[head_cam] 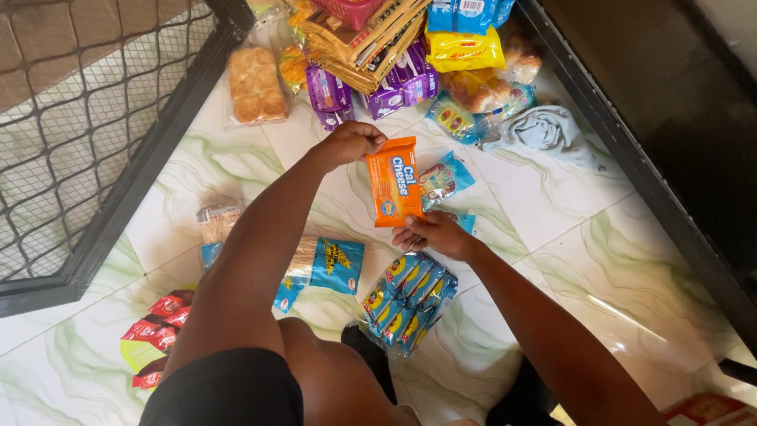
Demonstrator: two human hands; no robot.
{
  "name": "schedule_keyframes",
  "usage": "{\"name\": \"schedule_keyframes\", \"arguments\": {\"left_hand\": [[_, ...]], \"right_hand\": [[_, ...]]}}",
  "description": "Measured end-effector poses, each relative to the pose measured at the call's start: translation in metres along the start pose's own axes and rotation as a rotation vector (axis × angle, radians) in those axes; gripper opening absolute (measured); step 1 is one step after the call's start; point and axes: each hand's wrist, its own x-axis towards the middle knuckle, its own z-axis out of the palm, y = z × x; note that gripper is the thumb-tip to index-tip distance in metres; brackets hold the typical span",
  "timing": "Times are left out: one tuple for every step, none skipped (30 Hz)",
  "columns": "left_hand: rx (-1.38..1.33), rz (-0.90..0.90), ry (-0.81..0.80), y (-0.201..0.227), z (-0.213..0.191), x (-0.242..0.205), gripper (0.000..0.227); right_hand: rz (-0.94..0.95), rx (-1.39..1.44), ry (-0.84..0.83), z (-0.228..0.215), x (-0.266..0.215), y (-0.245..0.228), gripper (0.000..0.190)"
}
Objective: Organizing various snacks, bread, and beverage items from the floor onto shelves.
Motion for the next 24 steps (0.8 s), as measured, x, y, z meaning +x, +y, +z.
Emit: {"name": "schedule_keyframes", "arguments": {"left_hand": [[0.1, -0.008, -0.026, -0.003, 0.002, 0.005, 0.02], [0.098, -0.011, -0.029, -0.005, 0.005, 0.006, 0.02], [0.142, -0.049, -0.032, -0.005, 0.007, 0.008, 0.02], [0.186, -0.087, -0.035, -0.005, 0.009, 0.01, 0.021], [0.189, -0.083, -0.037, -0.002, 0.011, 0.01, 0.021], [0.149, -0.083, -0.042, 0.002, 0.011, 0.01, 0.023], [0.107, -0.089, -0.045, 0.002, 0.013, 0.007, 0.025], [0.107, -0.092, -0.046, 0.008, 0.015, 0.0, 0.025], [-0.04, -0.103, -0.059, 0.015, 0.015, -0.006, 0.031], [-0.188, -0.114, -0.072, 0.023, 0.016, -0.013, 0.038], [-0.189, -0.114, -0.072, 0.023, 0.016, -0.014, 0.038], [-0.155, -0.054, -0.055, 0.023, 0.017, -0.016, 0.032], [-0.12, 0.006, -0.039, 0.023, 0.018, -0.017, 0.028], [-0.12, 0.007, -0.039, 0.021, 0.018, -0.015, 0.028], [-0.032, 0.063, -0.006, 0.02, 0.017, -0.014, 0.027], [0.057, 0.119, 0.028, 0.019, 0.015, -0.013, 0.026], [0.056, 0.118, 0.032, 0.022, 0.015, -0.016, 0.026], [0.062, 0.112, 0.016, 0.024, 0.015, -0.019, 0.026], [0.068, 0.106, -0.003, 0.027, 0.016, -0.022, 0.025], [0.069, 0.105, -0.003, 0.029, 0.016, -0.024, 0.025], [0.038, 0.066, -0.018, 0.032, 0.017, -0.025, 0.025], [0.007, 0.027, -0.033, 0.034, 0.018, -0.025, 0.025], [0.007, 0.026, -0.037, 0.034, 0.018, -0.026, 0.025], [-0.044, 0.033, -0.002, 0.034, 0.019, -0.027, 0.024]], "right_hand": [[-0.019, -0.127, -0.048, -0.002, 0.0, 0.004, 0.054], [-0.016, -0.124, -0.047, 0.001, -0.002, 0.005, 0.054], [-0.037, -0.129, -0.072, 0.002, -0.003, 0.004, 0.054], [-0.059, -0.133, -0.098, 0.004, -0.004, 0.004, 0.054], [-0.063, -0.133, -0.094, 0.004, -0.005, 0.004, 0.054], [-0.03, -0.063, -0.099, 0.004, -0.006, 0.004, 0.054], [0.008, 0.01, -0.108, 0.006, -0.007, 0.006, 0.054], [0.009, 0.012, -0.109, 0.003, -0.006, 0.014, 0.054], [0.011, 0.154, -0.132, -0.002, -0.003, 0.02, 0.054], [0.013, 0.297, -0.155, -0.006, -0.001, 0.026, 0.053], [0.014, 0.296, -0.155, -0.007, -0.001, 0.028, 0.053], [-0.01, 0.338, -0.143, -0.008, 0.0, 0.03, 0.054], [-0.035, 0.379, -0.131, -0.009, 0.0, 0.032, 0.054], [-0.035, 0.378, -0.13, -0.009, -0.002, 0.03, 0.054], [-0.004, 0.302, -0.121, -0.008, -0.002, 0.027, 0.054], [0.026, 0.226, -0.112, -0.007, -0.003, 0.024, 0.055], [0.027, 0.224, -0.116, -0.01, -0.004, 0.023, 0.055], [0.032, 0.173, -0.137, -0.012, -0.004, 0.022, 0.053], [0.037, 0.123, -0.156, -0.015, -0.006, 0.022, 0.051], [0.037, 0.123, -0.157, -0.017, -0.007, 0.021, 0.051], [0.041, 0.157, -0.215, -0.021, -0.009, 0.019, 0.048], [0.045, 0.191, -0.273, -0.024, -0.01, 0.018, 0.046], [0.045, 0.194, -0.271, -0.022, -0.012, 0.017, 0.046], [-0.01, 0.215, -0.208, -0.019, -0.014, 0.016, 0.044]]}}
